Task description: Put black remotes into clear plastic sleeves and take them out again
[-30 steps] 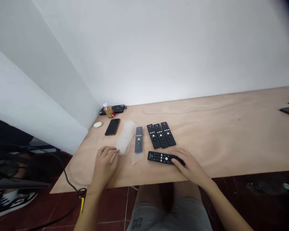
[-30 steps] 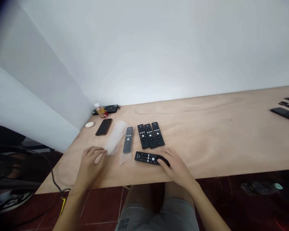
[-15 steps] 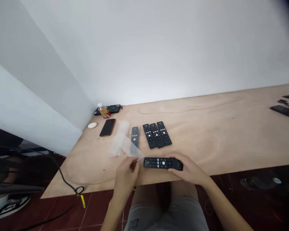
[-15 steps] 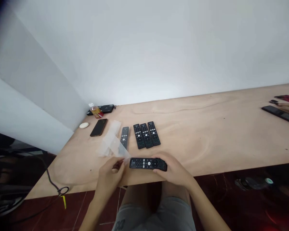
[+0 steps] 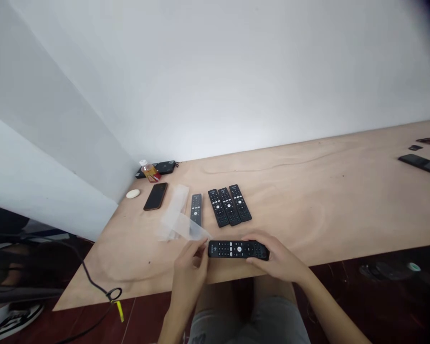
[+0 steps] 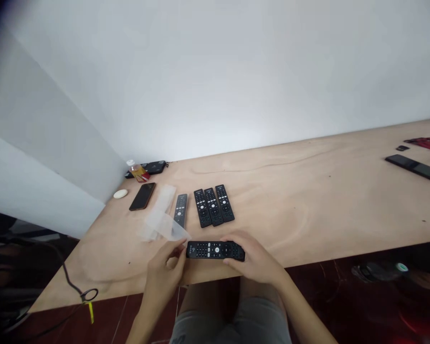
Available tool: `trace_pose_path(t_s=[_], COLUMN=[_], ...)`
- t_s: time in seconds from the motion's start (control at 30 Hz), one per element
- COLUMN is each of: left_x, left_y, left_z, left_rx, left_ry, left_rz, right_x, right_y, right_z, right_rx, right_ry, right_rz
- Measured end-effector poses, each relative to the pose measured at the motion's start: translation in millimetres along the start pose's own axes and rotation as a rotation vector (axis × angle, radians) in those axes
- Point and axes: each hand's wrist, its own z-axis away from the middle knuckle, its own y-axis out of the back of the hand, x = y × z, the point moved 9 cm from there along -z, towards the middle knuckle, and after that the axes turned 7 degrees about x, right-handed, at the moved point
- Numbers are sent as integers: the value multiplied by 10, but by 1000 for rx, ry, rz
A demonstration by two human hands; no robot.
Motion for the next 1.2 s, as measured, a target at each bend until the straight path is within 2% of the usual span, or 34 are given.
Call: trace_pose_path(t_s=[0.17, 0.27, 0.43, 0.57, 0.67, 0.87, 0.93, 1.03, 1.1, 1.2], left_x=[114, 93, -1, 67, 145, 212, 175, 137, 176, 353], left_y=[9, -2, 18, 34, 35, 19, 8, 7, -37, -267], left_z=[56, 77, 92, 122, 150, 123, 82, 8, -19, 7], left_rx=[-66, -107, -80, -76, -143, -340, -387, -389, -388, -469], left_ry=[-37, -23, 25, 3, -46, -254, -255, -205, -181, -199], left_rz=[26, 30, 49, 78, 62, -102, -85, -33, 5, 72], right_x=[-3, -7, -7, 0, 30, 20, 5, 3, 8, -36], right_y=[20, 18, 9, 7, -4, 0, 17, 49, 60, 35], right_z=[-8, -5, 3, 2, 5, 1, -2, 2, 1, -29], right_rx=[24, 19, 4, 0, -6, 0, 2, 0, -10, -46], right_ry=[-15, -13, -20, -8, 1, 6, -6, -32, -48, -36], right_rz=[-14, -21, -20, -26, -23, -48, -62, -78, -83, -93])
